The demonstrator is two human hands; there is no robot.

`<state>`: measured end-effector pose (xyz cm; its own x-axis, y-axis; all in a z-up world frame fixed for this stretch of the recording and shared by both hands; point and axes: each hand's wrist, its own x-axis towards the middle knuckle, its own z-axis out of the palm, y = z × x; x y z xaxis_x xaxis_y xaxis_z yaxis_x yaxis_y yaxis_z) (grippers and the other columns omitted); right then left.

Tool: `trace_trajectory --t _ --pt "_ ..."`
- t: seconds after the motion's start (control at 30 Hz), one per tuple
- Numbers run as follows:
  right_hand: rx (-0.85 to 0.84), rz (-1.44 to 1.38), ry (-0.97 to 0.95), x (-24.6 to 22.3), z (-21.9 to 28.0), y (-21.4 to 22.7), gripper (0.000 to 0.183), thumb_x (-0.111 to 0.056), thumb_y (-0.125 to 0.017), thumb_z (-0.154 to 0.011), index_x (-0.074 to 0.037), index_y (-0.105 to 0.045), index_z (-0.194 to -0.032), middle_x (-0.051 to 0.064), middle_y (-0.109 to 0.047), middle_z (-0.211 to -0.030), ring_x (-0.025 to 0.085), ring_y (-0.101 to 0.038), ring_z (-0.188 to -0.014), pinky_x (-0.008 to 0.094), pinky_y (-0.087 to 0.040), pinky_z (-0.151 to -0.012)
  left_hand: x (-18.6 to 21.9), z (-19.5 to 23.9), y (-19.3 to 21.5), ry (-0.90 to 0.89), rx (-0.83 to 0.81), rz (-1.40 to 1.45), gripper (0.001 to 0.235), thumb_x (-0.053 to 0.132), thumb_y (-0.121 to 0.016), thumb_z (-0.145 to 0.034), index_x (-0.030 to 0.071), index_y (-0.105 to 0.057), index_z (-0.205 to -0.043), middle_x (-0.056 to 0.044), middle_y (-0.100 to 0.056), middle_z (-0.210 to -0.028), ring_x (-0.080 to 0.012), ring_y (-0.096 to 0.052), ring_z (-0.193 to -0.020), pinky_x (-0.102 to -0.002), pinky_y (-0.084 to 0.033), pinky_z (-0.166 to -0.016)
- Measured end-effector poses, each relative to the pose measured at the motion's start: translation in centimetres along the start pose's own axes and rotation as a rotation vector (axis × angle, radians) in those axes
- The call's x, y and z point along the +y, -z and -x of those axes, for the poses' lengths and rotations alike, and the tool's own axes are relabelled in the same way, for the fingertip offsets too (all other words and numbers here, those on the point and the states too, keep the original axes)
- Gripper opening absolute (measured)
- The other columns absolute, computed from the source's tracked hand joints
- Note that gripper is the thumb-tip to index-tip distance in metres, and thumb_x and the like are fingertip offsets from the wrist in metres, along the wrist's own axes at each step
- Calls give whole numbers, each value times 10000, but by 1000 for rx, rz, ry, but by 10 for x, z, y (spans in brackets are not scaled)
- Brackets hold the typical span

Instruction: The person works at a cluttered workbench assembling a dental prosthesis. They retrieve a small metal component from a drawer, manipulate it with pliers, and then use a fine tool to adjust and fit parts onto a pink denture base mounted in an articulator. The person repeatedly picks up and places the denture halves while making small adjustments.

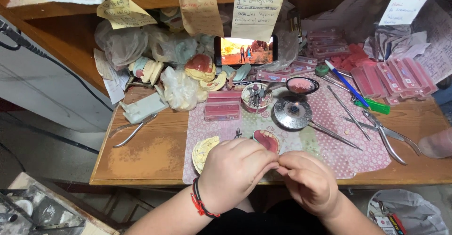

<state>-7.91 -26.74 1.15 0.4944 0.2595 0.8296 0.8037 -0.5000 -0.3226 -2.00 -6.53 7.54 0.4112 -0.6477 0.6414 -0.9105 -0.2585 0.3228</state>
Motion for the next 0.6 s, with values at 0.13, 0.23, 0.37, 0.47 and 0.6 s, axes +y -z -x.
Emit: trace_trajectory --t 0.13,0.23,0.37,0.47,0.6 --pt "20 -34 -7 -2 3 -2 342 11 -610 -977 -98 -346 -1164 212 -687 -924 297 -662 -721 389 -590 -678 3 1 2 -96 69 -169 116 207 -672 -1039 153 -666 -935 -10 -595 -821 -234 -593 -717 -364 -441 -615" --pt "54 -145 -109 -5 4 -4 343 35 -654 -942 -80 -413 -1157 195 -706 -933 289 -715 -768 385 -621 -734 2 4 0 -120 76 -238 126 195 -642 -1058 140 -647 -945 -10 -586 -841 -227 -566 -711 -353 -417 -612" --pt "41 -135 -680 -11 26 -2 243 -144 -757 -878 -33 -701 -1087 66 -784 -952 120 -796 -830 227 -657 -804 3 8 1 -119 107 -206 98 147 -622 -1052 116 -636 -960 -26 -610 -875 -230 -590 -729 -355 -444 -641" --pt "24 -843 -1000 -10 21 -2 189 -127 -670 -963 55 -718 -975 173 -756 -769 205 -686 -563 296 -593 -524 7 6 9 -179 142 -188 175 126 -556 -1075 80 -645 -932 -33 -616 -885 -216 -549 -678 -340 -433 -619" --pt "15 -1024 -1047 -8 25 -3 236 -157 -677 -969 76 -687 -930 190 -727 -693 214 -642 -501 301 -549 -479 7 9 7 -255 150 -193 202 122 -557 -1086 89 -663 -917 -34 -583 -848 -213 -481 -638 -346 -366 -552"
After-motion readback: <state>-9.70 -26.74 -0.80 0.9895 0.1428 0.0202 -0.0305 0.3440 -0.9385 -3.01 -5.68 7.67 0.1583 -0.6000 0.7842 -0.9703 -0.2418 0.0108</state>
